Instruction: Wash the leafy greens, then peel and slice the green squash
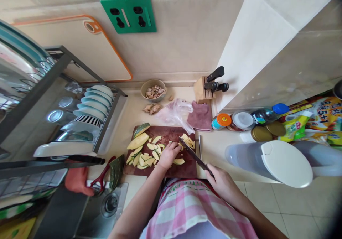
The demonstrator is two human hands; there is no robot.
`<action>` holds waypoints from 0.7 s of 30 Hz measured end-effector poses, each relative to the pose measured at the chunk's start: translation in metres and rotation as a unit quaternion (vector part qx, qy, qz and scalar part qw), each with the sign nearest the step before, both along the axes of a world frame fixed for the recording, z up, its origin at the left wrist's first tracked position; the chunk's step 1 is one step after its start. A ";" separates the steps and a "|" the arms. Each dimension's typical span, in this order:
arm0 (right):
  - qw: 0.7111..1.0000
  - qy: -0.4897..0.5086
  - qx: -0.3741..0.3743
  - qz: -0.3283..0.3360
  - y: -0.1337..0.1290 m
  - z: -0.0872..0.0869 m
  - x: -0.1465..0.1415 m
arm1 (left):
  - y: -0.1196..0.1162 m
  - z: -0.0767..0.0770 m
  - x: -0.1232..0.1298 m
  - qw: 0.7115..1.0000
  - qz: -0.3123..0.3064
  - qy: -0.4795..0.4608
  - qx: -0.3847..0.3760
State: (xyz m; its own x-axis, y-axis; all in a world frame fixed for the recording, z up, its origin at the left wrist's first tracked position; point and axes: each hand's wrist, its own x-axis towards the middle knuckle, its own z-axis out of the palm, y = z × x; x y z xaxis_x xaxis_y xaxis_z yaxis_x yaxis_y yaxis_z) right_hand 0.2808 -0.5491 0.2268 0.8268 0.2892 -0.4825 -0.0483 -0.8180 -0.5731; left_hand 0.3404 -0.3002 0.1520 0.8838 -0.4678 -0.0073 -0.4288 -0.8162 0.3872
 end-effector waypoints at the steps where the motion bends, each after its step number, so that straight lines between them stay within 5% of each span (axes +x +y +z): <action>1: 1.000 -0.003 -0.008 0.011 0.000 0.001 0.001 | -0.001 0.000 0.000 1.000 0.003 0.000 0.000; 9: 0.994 -0.001 -0.084 0.062 0.014 -0.010 0.014 | -0.001 -0.003 0.001 0.999 -0.016 -0.019 0.021; 14: 0.998 0.008 -0.059 0.018 0.014 -0.031 0.015 | -0.004 -0.005 0.004 0.993 -0.065 -0.053 0.081; 21: 0.999 0.012 -0.039 0.002 0.005 -0.052 0.015 | -0.002 0.000 0.018 0.994 0.077 -0.067 0.038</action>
State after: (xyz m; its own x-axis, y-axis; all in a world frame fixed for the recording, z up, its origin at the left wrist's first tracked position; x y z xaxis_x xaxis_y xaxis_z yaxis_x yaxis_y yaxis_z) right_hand 0.2953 -0.5437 0.1743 0.8138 0.2530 -0.5232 -0.0583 -0.8602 -0.5067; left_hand 0.3587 -0.3020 0.1518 0.9402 -0.3296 0.0853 -0.3403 -0.9011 0.2687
